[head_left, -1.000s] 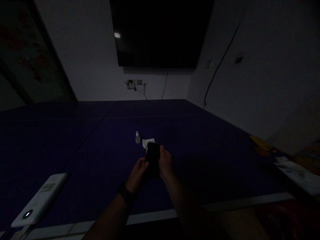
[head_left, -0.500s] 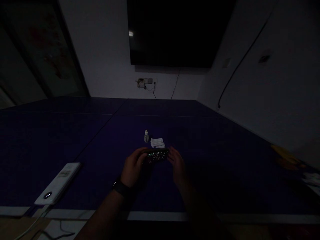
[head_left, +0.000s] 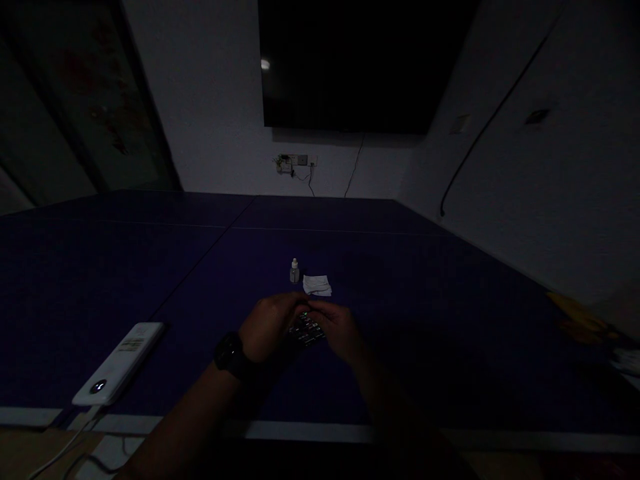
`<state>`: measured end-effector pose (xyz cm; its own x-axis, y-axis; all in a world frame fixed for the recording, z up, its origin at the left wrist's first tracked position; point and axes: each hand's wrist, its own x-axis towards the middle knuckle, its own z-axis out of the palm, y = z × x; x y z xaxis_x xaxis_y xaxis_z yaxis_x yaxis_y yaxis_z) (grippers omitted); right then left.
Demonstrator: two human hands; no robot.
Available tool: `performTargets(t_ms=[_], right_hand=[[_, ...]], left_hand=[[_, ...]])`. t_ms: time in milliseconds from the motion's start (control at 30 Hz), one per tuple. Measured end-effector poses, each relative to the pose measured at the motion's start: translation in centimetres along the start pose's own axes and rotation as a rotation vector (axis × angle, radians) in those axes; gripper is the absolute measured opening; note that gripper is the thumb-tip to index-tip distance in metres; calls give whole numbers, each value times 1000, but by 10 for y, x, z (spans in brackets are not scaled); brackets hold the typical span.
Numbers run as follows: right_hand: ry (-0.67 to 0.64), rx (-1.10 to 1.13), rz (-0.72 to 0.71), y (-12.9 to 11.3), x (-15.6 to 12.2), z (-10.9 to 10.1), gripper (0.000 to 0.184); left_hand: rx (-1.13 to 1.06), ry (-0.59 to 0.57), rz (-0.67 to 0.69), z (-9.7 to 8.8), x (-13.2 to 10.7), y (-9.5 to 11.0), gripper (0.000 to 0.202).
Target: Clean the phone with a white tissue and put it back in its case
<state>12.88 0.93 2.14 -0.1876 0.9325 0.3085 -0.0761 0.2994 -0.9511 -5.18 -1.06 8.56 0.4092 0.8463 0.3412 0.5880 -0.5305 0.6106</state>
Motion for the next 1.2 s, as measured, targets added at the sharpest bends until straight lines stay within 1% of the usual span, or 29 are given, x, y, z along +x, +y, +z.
performTargets(t_ms=[33, 100, 167, 200, 267, 333, 367, 467, 533, 600, 667, 733, 800, 833, 900, 967, 1067, 1167, 1200], right_hand=[[43, 20, 6, 4, 0, 2, 29], [124, 65, 12, 12, 0, 6, 30], [194, 113, 13, 19, 1, 6, 30], [222, 137, 11, 22, 2, 6, 30], [250, 182, 5, 28, 2, 4, 29], [239, 219, 3, 32, 1, 3, 30], [224, 232, 5, 33, 0, 2, 30], [169, 255, 12, 29, -1, -2, 28], [129, 260, 13, 22, -1, -6, 31], [109, 270, 7, 14, 2, -12, 33], [126, 299, -5, 8, 5, -15, 30], [179, 358, -25, 6, 10, -16, 26], [249, 438, -50, 6, 13, -14, 27], [282, 479, -60, 7, 14, -13, 28], [331, 549, -68, 10, 14, -12, 28], [342, 596, -44, 11, 12, -14, 28], [279, 637, 48, 11, 7, -28, 26], [146, 653, 191, 9, 2, -52, 18], [91, 651, 249, 8, 2, -59, 21]], left_hand=[[-22, 26, -15, 1, 0, 0, 36], [-74, 115, -58, 2, -1, 0, 44], [-122, 200, -88, 3, -4, -2, 45], [-152, 210, -91, 3, -5, -4, 43], [-229, 180, -92, 4, -9, -9, 34], [-295, 146, -94, 6, -11, -12, 29], [-295, 155, -96, 7, -12, -13, 28], [-175, 221, -72, 10, -13, -12, 27], [-75, 247, -40, 10, -11, -9, 26], [-31, 235, -5, 8, -8, -4, 26], [-55, 212, 17, 6, -4, -1, 27], [-155, 217, 0, 6, 0, 0, 29], [-295, 217, -56, 9, 2, -4, 35], [-365, 189, -89, 12, 2, -8, 39], [-466, 72, -141, 19, 0, -18, 43], [-515, 8, -187, 27, -4, -28, 47], [-487, 15, -216, 31, -8, -37, 48], [-432, -16, -212, 19, -7, -38, 42], [-420, -49, -202, 14, -6, -38, 40]])
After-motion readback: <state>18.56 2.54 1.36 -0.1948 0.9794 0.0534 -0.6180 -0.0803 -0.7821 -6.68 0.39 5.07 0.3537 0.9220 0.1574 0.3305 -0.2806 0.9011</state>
